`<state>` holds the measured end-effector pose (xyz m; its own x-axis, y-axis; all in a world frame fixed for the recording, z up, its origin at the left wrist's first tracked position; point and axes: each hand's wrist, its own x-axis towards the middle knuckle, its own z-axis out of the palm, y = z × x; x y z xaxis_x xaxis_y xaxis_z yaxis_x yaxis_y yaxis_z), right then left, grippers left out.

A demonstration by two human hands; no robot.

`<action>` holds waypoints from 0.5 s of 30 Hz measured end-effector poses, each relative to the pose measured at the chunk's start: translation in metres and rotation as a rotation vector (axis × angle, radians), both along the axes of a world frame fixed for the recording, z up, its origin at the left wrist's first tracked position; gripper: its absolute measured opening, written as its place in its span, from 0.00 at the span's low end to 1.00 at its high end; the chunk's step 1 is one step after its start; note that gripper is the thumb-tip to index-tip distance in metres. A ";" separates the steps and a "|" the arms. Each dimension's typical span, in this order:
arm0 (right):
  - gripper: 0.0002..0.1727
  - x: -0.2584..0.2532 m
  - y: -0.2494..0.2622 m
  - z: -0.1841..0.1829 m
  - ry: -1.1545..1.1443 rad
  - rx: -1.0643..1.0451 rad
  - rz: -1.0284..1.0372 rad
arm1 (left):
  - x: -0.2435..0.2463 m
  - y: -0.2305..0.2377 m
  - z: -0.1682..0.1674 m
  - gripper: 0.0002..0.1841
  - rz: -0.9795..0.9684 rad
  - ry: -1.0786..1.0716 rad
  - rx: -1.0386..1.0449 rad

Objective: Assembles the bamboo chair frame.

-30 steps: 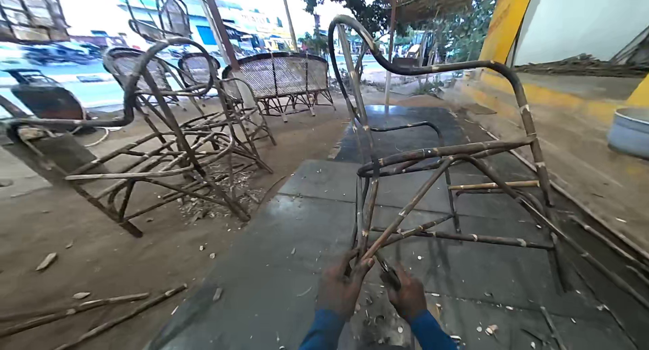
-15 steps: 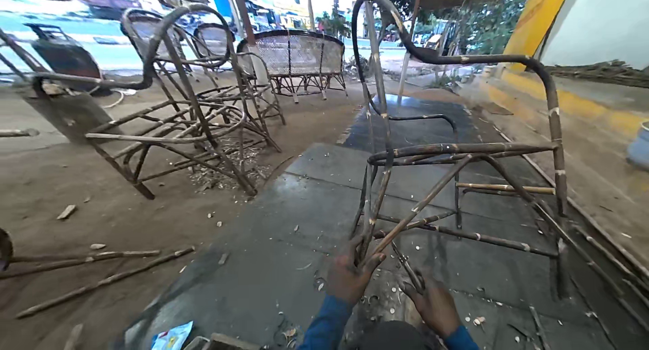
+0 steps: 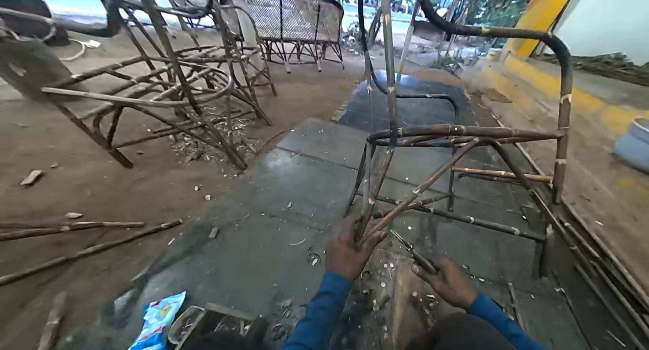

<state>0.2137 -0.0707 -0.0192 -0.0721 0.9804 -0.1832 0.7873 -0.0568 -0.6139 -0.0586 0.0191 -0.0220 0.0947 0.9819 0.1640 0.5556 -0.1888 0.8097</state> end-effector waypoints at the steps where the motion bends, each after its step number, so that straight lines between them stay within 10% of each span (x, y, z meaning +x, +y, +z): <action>1: 0.28 -0.003 0.008 0.016 -0.097 0.002 0.018 | 0.000 0.001 0.001 0.42 0.006 0.007 0.001; 15: 0.30 -0.013 0.039 0.076 -0.409 -0.035 0.127 | 0.010 0.003 0.017 0.46 0.104 0.217 -0.054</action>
<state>0.2007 -0.0319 0.0567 -0.1063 0.9611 -0.2549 0.9676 0.0409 -0.2493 -0.0487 0.0220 -0.0047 0.0205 0.9950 0.0981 0.7319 -0.0818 0.6765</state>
